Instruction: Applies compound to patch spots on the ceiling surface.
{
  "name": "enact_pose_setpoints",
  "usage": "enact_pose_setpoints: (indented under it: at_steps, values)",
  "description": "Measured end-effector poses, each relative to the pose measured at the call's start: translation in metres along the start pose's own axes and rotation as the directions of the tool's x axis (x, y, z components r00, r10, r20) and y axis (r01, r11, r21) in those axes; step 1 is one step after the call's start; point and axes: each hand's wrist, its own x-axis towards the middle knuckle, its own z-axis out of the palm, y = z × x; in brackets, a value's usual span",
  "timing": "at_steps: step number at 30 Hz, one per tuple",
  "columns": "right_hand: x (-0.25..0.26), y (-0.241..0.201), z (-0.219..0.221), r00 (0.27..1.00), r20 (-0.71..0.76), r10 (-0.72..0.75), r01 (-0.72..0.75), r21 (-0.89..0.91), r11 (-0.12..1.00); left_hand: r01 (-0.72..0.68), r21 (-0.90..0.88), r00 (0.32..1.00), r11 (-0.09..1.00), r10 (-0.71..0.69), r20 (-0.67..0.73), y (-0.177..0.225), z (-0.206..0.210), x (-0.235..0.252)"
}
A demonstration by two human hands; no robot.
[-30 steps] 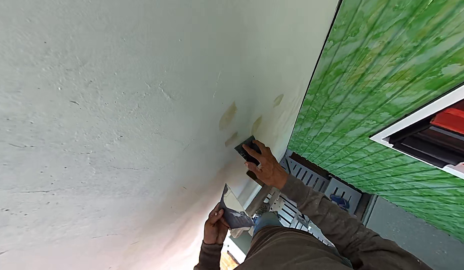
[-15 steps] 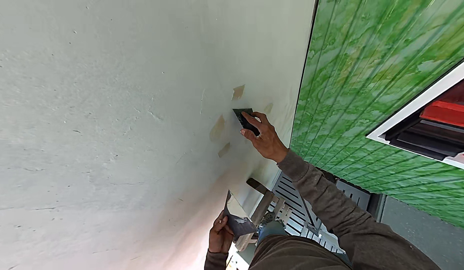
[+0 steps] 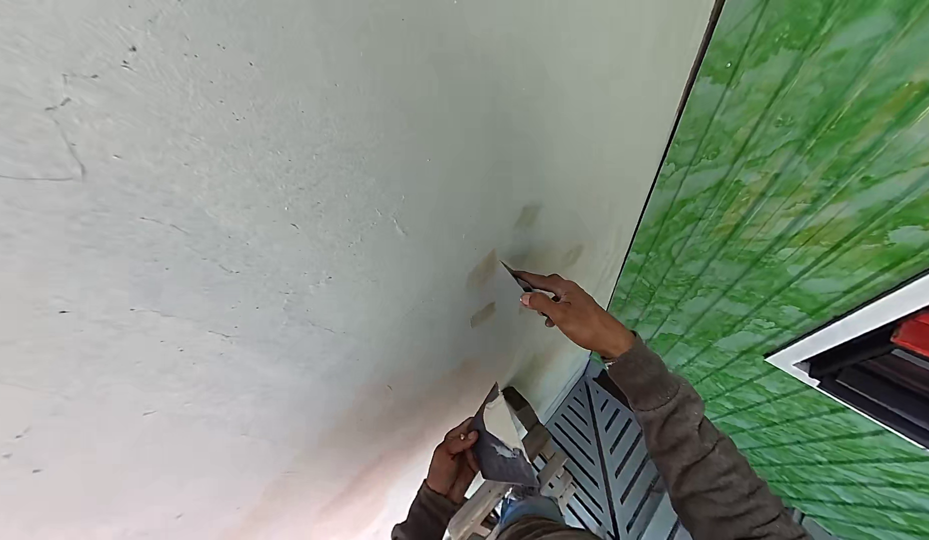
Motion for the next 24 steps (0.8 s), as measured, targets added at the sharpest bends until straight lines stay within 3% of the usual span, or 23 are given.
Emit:
enact_pose_setpoints:
  at_steps: [3, 6, 8, 11, 15, 18, 24]
  values:
    - [0.002, -0.003, -0.010, 0.965, -0.209, -0.159, 0.147, -0.069, 0.987, -0.038, 0.030, 0.996, 0.999, 0.035, 0.081, 0.005, 0.010, 0.015]
    - [0.003, -0.064, -0.018, 0.811, -0.330, -0.484, 0.379, -0.335, 0.863, -0.072, 0.043, 0.991, 0.997, 0.066, 0.119, 0.001, 0.007, 0.026]
    - [0.005, -0.116, -0.011, 0.654, -0.318, -0.687, 0.485, -0.520, 0.703, -0.093, 0.059, 0.989, 0.994, 0.086, 0.122, 0.002, 0.012, 0.032]
    - [0.015, -0.188, 0.014, 0.461, -0.224, -0.859, 0.537, -0.700, 0.471, -0.141, 0.044, 0.982, 0.989, 0.134, 0.136, 0.005, 0.030, 0.040]
    - [0.026, -0.247, 0.048, 0.334, -0.142, -0.932, 0.536, -0.784, 0.311, -0.176, 0.017, 0.971, 0.984, 0.170, 0.170, 0.006, 0.034, 0.041]
    - [0.031, -0.264, 0.064, 0.333, -0.150, -0.931, 0.498, -0.810, 0.309, -0.185, -0.001, 0.969, 0.983, 0.183, 0.168, 0.003, 0.024, 0.038]
    - [0.013, -0.237, 0.075, 0.553, -0.096, -0.827, 0.373, -0.859, 0.350, -0.157, -0.029, 0.977, 0.987, 0.160, 0.139, 0.001, 0.016, 0.037]
